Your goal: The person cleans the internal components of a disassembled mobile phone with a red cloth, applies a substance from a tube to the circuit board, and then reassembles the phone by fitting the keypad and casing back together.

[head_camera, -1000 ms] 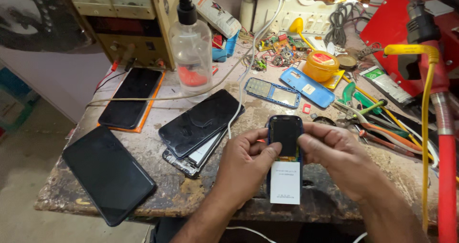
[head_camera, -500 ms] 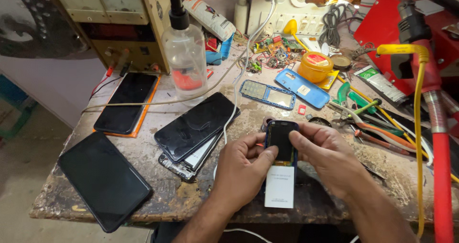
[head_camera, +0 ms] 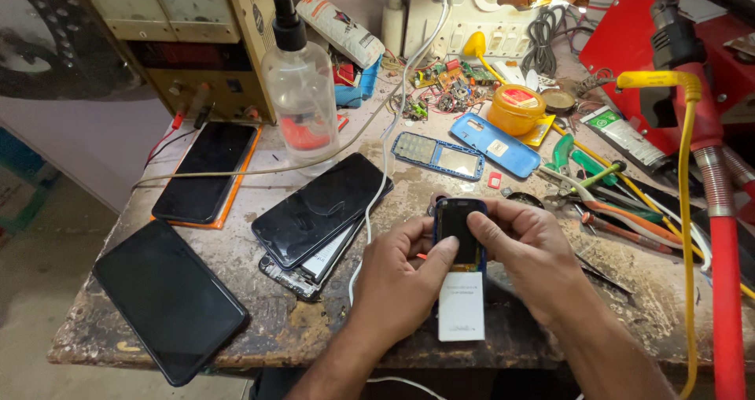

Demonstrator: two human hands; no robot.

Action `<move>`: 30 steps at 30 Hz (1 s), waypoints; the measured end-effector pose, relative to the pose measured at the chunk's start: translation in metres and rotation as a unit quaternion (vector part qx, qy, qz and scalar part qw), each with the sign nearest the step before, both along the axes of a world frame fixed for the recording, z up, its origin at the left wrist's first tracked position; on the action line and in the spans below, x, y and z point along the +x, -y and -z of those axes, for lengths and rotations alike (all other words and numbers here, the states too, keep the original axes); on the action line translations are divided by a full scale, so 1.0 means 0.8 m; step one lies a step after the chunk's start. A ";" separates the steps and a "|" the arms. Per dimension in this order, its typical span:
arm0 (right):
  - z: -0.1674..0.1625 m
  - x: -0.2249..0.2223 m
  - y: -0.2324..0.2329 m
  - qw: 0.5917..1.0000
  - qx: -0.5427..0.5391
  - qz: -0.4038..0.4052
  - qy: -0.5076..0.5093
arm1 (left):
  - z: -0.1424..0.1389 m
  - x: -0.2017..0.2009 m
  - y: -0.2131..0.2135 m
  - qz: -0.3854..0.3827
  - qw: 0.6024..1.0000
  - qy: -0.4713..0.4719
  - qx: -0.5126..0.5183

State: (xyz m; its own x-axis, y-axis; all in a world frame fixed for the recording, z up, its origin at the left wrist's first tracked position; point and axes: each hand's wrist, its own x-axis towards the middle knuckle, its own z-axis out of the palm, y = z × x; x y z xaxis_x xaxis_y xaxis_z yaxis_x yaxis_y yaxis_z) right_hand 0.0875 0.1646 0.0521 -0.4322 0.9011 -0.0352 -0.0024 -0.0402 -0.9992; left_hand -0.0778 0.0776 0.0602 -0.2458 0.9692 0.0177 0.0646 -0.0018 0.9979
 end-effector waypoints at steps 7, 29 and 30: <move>0.002 -0.004 -0.001 0.999 -0.002 -0.043 -0.028 | 0.004 -0.001 -0.001 -0.004 1.000 -0.010 0.001; -0.004 -0.007 0.003 0.983 -0.098 -0.068 -0.140 | 0.016 -0.001 -0.006 -0.007 0.994 0.099 0.043; -0.003 -0.006 0.003 0.982 -0.091 -0.076 -0.144 | 0.019 -0.001 -0.007 0.005 0.990 0.140 0.035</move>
State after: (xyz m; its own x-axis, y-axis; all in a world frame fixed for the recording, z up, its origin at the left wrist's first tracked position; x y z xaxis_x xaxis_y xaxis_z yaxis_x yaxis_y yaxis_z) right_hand 0.0828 0.1621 0.0546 -0.5775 0.8151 -0.0468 -0.2639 -0.2406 -0.9341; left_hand -0.0787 0.0832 0.0448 -0.2416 0.9702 0.0169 -0.2144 -0.0704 0.9742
